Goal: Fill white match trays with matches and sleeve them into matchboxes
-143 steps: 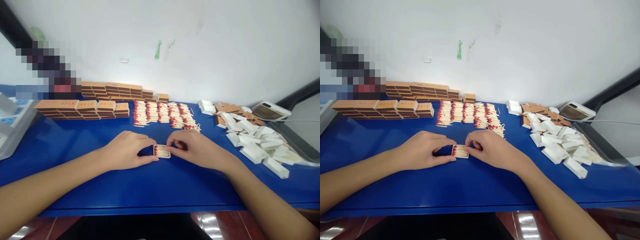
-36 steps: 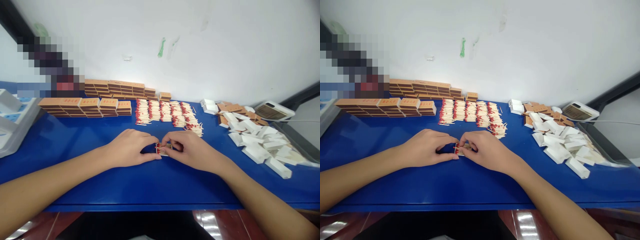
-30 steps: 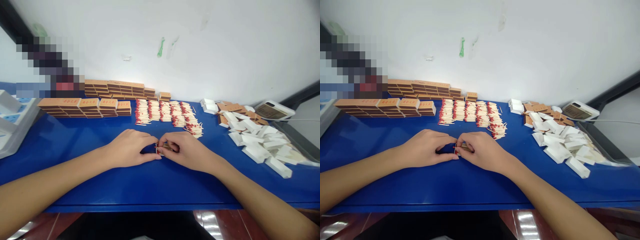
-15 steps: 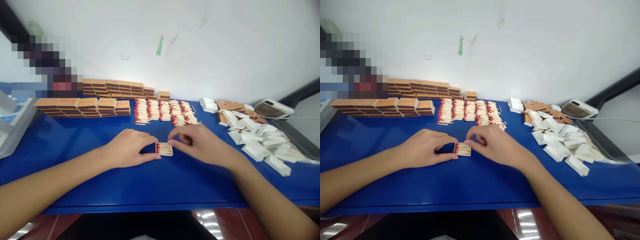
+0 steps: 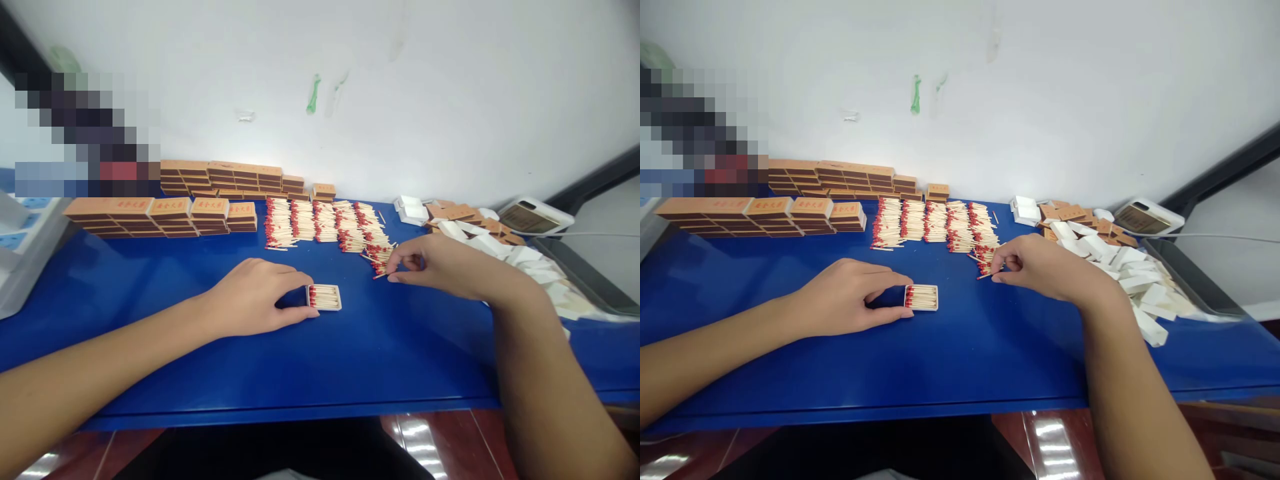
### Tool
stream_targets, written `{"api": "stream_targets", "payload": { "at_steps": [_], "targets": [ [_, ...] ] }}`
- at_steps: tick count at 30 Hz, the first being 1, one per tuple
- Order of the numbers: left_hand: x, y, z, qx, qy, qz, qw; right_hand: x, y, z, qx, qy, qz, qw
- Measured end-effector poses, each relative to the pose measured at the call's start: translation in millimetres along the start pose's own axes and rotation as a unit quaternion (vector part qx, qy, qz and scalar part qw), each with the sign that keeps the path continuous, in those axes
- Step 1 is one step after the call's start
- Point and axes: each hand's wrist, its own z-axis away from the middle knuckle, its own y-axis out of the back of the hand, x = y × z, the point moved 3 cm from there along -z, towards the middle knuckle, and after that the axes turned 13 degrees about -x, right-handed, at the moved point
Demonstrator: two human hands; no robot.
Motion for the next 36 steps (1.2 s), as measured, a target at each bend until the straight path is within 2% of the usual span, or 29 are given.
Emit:
{"api": "stream_targets", "payload": {
  "at_steps": [3, 10, 16, 21, 25, 28, 32, 36],
  "targets": [
    [-0.5, -0.5, -0.1, -0.002, 0.000, 0.003, 1.000, -1.7, -2.9, -1.2, -0.048, -0.026, 0.022, 0.998],
    [-0.7, -0.5, 0.1, -0.010, 0.002, 0.006, 1.000, -9.9, -3.6, -2.9, -0.034, -0.003, -0.002, 0.999],
    [0.3, 0.1, -0.3, -0.010, -0.001, 0.006, 1.000, -15.8, -6.3, -4.2, -0.048, 0.006, 0.007, 0.999],
    [-0.7, -1.1, -0.7, -0.017, 0.000, 0.015, 1.000, -54.5, -12.4, -7.7, -0.008, 0.076, -0.045, 0.996],
    [-1.2, -2.0, -1.0, -0.016, -0.009, 0.017, 1.000, -91.0, -31.1, -14.8, 0.007, 0.122, -0.086, 0.989],
    [-1.0, -2.0, -1.0, -0.014, -0.012, 0.014, 1.000, -105.0, -45.6, -19.4, 0.007, 0.134, -0.080, 0.988],
    [-0.8, -2.1, -0.4, -0.010, -0.012, 0.013, 1.000, -103.8, -48.5, -18.9, -0.002, 0.132, -0.065, 0.989],
    [-1.8, -2.8, 0.3, 0.003, -0.013, 0.007, 1.000, -73.9, -21.4, -4.9, 0.068, 0.079, -0.054, 0.993]
  ]
}}
